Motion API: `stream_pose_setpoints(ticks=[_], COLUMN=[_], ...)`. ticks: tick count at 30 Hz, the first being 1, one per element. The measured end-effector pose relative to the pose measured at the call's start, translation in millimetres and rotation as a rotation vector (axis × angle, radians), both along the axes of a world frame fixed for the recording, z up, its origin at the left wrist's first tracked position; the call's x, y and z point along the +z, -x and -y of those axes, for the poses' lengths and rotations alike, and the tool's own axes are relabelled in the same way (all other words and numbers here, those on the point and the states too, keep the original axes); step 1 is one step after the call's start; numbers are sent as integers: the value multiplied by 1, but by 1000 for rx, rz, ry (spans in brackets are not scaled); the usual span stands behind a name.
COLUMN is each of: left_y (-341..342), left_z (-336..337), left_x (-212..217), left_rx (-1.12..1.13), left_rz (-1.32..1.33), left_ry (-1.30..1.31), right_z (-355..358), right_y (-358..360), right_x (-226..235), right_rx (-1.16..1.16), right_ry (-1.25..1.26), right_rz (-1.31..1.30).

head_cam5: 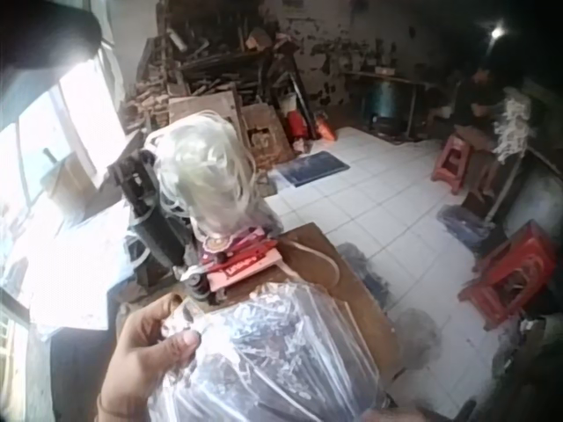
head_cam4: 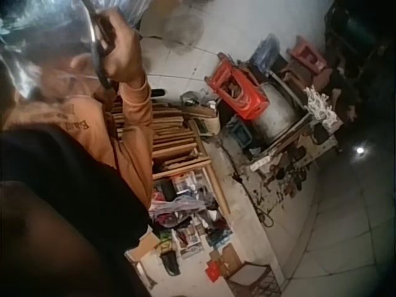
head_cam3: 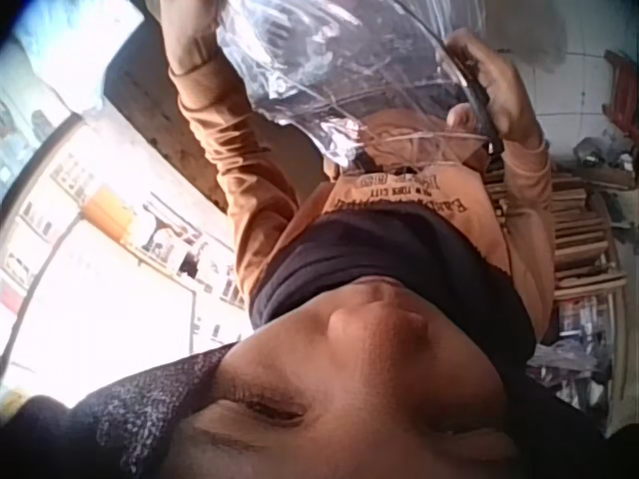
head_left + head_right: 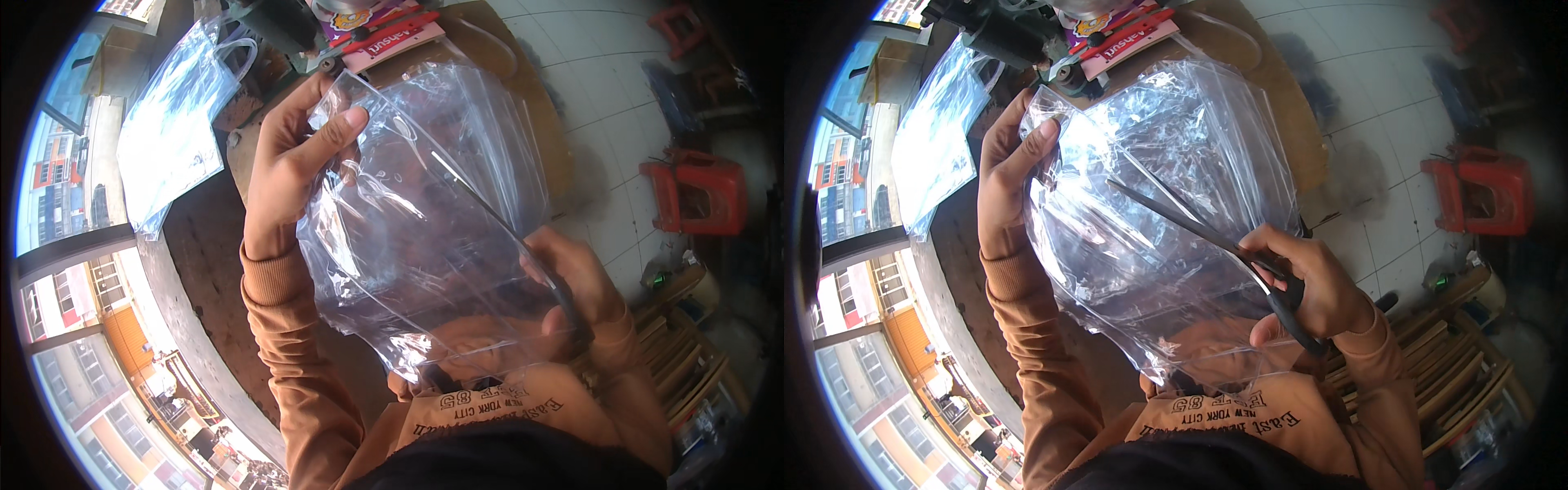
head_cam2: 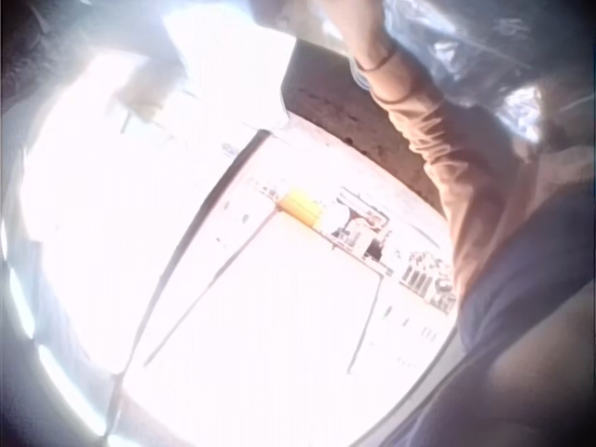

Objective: The person trims the excess edges of large plastic sheets using scissors on a workbench.

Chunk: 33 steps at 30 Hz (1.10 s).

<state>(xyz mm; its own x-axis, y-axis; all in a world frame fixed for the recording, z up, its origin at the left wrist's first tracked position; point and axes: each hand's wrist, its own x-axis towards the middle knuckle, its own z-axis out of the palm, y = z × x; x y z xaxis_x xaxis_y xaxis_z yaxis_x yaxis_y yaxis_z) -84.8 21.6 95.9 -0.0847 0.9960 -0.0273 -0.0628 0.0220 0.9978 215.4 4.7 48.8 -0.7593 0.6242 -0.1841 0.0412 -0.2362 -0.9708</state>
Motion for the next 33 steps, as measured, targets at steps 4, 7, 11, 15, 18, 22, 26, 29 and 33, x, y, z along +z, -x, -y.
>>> stream_pose_setpoints(ticks=[4,7,11,15,18,22,26,29,33], left_y=[2,1,2,2,2,3,4,4,1], left_z=[1,1,2,1,2,1,2,1,0], left_x=[-2,0,2,0,0,1,3,4,3], left_rx=[15,17,12,28,48,41,33,23,53], left_rz=[3,-6,-17,-9,-26,-23,-32,-30,-6], left_ry=[35,38,26,20,7,4,5,17,-13], right_z=[-1,-1,-4,-4,-3,-3,-2,-3,-2], right_y=[3,5,5,7,9,9,9,9,5], right_x=[-4,1,4,5,9,12,14,13,7], right_rx=[2,14,51,52,33,16,-2,-9,-7], right_ry=[62,97,73,151,245,294,338,307,247], right_rz=[-29,-25,-26,-56,-70,-69,-67,-61,-58])
